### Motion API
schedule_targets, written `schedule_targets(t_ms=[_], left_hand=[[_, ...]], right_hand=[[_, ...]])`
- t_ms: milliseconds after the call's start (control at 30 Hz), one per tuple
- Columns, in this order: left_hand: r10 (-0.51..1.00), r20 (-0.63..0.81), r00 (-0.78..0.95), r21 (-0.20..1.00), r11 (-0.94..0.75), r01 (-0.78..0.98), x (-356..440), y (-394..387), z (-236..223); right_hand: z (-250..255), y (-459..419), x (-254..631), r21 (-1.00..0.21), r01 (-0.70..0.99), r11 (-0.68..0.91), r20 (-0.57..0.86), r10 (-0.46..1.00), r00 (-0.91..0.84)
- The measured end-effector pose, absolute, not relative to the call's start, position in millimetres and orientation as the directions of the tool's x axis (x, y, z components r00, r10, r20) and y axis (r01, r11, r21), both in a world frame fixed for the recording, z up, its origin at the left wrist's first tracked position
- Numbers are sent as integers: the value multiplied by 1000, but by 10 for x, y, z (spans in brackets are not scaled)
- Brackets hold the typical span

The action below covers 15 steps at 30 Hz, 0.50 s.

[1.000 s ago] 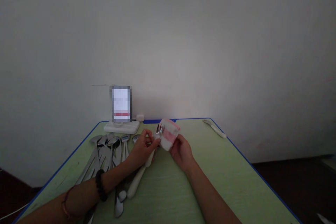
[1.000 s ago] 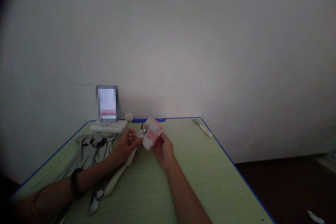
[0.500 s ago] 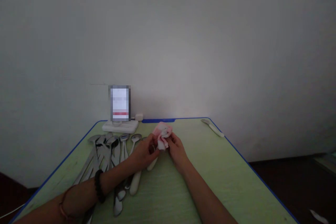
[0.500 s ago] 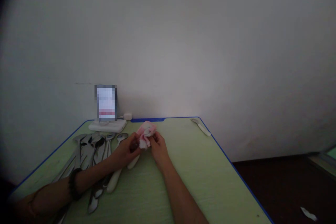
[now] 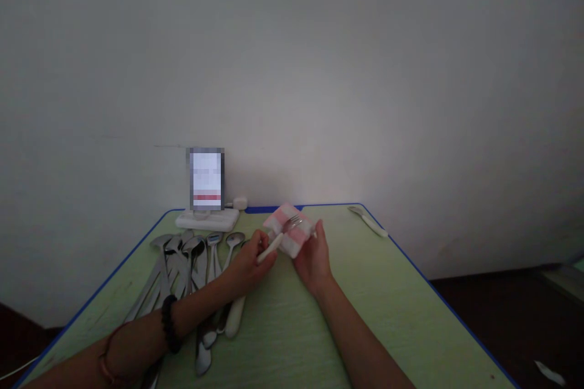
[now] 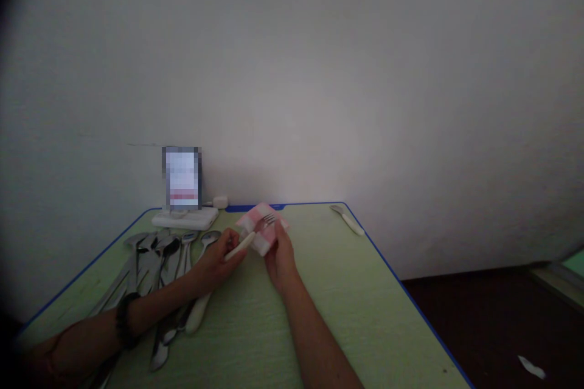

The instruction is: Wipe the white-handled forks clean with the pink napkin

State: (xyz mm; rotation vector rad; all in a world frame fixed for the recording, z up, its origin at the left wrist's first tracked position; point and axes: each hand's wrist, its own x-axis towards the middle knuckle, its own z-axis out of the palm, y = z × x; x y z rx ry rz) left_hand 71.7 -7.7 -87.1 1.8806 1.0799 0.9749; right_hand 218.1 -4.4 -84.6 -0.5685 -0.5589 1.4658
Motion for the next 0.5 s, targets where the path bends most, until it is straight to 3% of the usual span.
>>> schedule_targets(t_ms=[167, 300, 500], left_hand=[[907, 202, 369, 878, -335, 343, 712, -83, -864], [886, 186, 424, 870, -349, 349, 682, -80, -864], [823, 171, 541, 748, -466, 473, 660, -94, -824]], right_hand=[[-913, -39, 2162, -748, -664, 4, -66, 995, 80], [-946, -19, 2218, -688, -724, -45, -96, 995, 30], [-978, 22, 2244, -613, -787, -67, -127, 992, 14]])
